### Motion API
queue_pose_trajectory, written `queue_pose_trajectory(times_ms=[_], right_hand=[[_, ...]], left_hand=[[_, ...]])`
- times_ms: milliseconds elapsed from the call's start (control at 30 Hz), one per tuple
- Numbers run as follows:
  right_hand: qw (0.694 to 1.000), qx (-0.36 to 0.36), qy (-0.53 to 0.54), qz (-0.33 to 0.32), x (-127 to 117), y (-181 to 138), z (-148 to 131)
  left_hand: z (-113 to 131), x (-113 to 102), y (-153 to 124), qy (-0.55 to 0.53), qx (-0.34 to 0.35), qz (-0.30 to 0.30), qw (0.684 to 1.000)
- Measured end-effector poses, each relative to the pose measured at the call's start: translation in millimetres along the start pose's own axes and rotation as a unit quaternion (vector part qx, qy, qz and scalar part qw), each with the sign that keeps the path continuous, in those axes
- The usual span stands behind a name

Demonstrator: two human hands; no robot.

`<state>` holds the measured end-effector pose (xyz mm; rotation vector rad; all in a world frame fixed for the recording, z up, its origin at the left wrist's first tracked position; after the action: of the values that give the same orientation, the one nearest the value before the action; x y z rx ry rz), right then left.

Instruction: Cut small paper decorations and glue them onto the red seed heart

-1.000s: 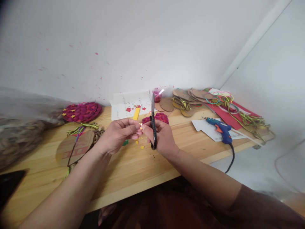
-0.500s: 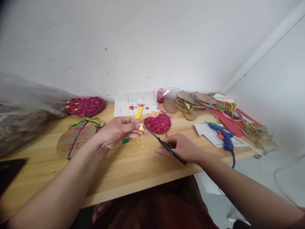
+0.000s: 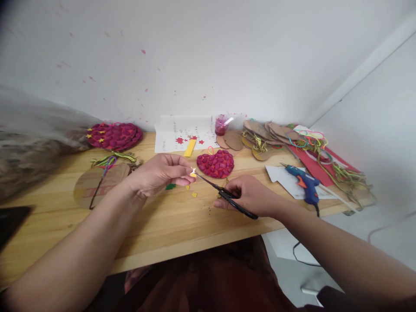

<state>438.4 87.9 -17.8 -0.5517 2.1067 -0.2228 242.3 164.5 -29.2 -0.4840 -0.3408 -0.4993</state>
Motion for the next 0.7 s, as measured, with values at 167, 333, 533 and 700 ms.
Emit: queue_pose_trajectory(times_ms=[167,333,533,700], right_hand=[[0.998,0.018,-0.053,0.008,-6,-1,-3],[0.995,0.037,-0.091,0.016,-9,-4,-7],[0.986,0.03,-0.156,0.043,-13,-6,-9],[0.981,0.028,-0.185,0.047,-15,-7,-13]], left_hand=[[0,-1,0,0.003,0.002,0.006,1.0],[-1,0,-1,0.004,0.001,0.007,1.0],[-1,2,-2,0.014,-0.013,0.001,1.0],[1,2,-3,0.025,-0.017,0.0,1.0]])
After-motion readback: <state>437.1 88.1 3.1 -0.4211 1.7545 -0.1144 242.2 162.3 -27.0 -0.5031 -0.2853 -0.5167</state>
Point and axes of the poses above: each hand's wrist, its own y-axis towards the middle knuckle, its own x-axis out of the palm, z = x × y, the point moved 6 cm from there along y, towards the middle knuckle, and after that the axes turned 9 degrees about -y, right-handed, at the moved point
